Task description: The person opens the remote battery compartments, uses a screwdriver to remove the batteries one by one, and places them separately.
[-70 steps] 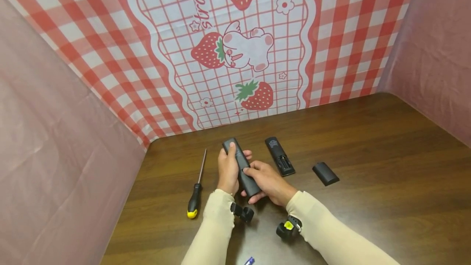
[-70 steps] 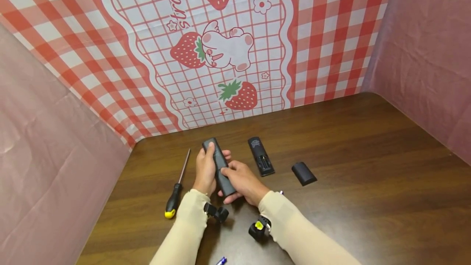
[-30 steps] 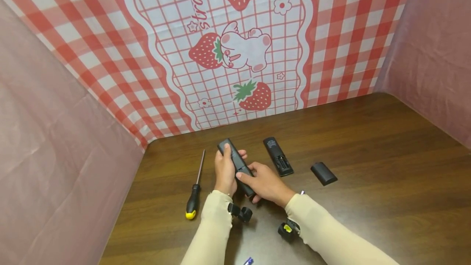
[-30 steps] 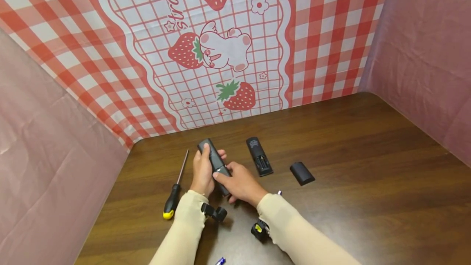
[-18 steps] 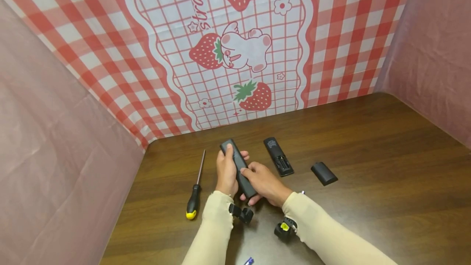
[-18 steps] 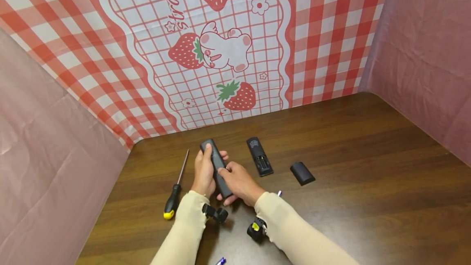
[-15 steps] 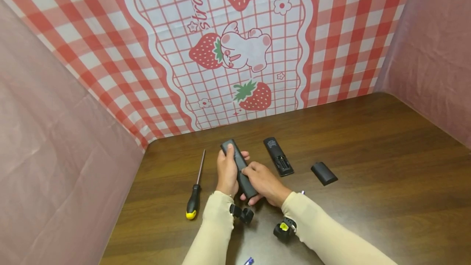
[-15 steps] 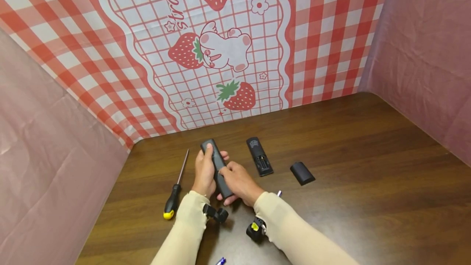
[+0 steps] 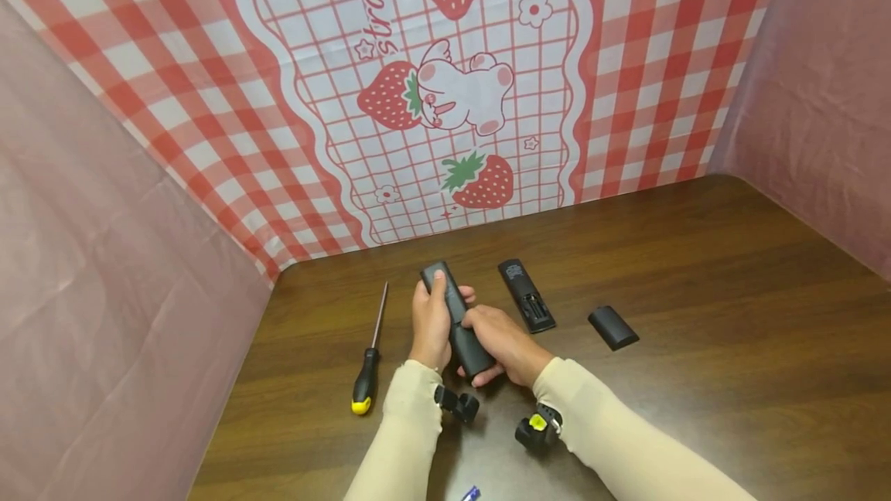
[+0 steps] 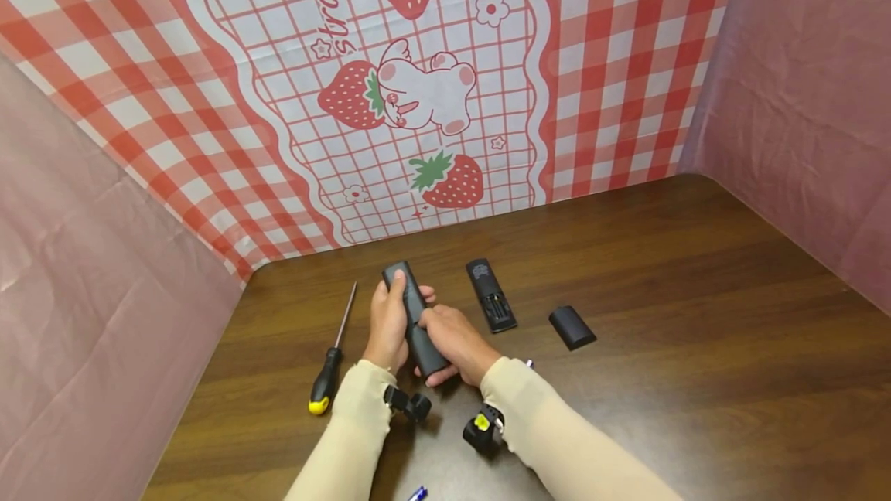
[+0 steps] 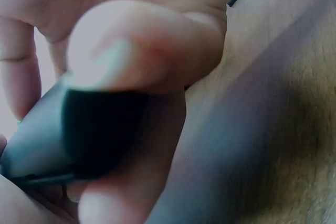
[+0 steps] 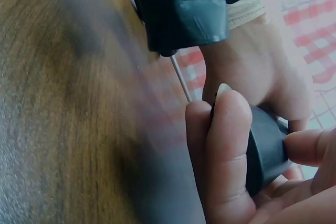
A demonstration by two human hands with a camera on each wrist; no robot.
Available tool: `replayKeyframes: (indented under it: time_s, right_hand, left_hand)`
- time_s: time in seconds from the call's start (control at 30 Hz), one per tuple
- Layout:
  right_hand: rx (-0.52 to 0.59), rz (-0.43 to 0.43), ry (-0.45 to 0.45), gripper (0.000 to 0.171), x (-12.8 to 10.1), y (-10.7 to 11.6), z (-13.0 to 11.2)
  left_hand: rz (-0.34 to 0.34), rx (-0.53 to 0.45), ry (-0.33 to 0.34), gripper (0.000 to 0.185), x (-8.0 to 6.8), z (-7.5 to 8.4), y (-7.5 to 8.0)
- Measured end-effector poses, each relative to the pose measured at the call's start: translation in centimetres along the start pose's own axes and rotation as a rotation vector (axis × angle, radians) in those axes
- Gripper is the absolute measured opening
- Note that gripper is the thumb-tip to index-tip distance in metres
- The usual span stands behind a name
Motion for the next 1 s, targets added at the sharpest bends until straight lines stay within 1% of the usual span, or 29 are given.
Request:
replayKeyframes:
  time_s: [0.1, 0.27, 0.4, 0.67, 0.9, 1.0]
  right_hand:
    - [-0.004, 0.022, -0.008, 0.035, -0.1, 0.1, -0.1]
    - [-0.046, 0.074, 0.000, 0.033, -0.2, 0.1, -0.2]
    - [-0.064, 0.077, 0.017, 0.031, -0.2, 0.0, -0.2]
    - [-0.041, 0.092, 0.030, 0.029, 0.0, -0.2, 0.2]
    - [0.015, 0.106, 0.066, 0.025, 0.2, 0.0, 0.0]
    - [0.023, 0.115, 0.075, 0.025, 0.3, 0.1, 0.0]
  left_hand:
    - [0.003, 0.005, -0.006, 0.036, 0.0, -0.1, 0.1]
    - [0.016, 0.016, -0.029, 0.037, 0.4, -0.1, 0.3]
    - [0.031, 0.014, -0.030, 0.037, 0.5, -0.1, 0.5]
    - [0.063, -0.016, -0.002, 0.036, 0.6, -0.2, 0.7]
    - [0.082, -0.039, -0.009, 0.037, 0.9, 0.2, 0.8]
    - [0.089, -0.051, -0.001, 0.037, 1.0, 0.3, 0.8]
Point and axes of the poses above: each hand's wrist, its own x-axis towards the middle knuckle, its own y-axis out of the back of the hand, z = x × y, the point moved 2 cm from there along x, towards the middle knuckle, and after that the axes turned 6 degrees about z, right-handed, at the moved point
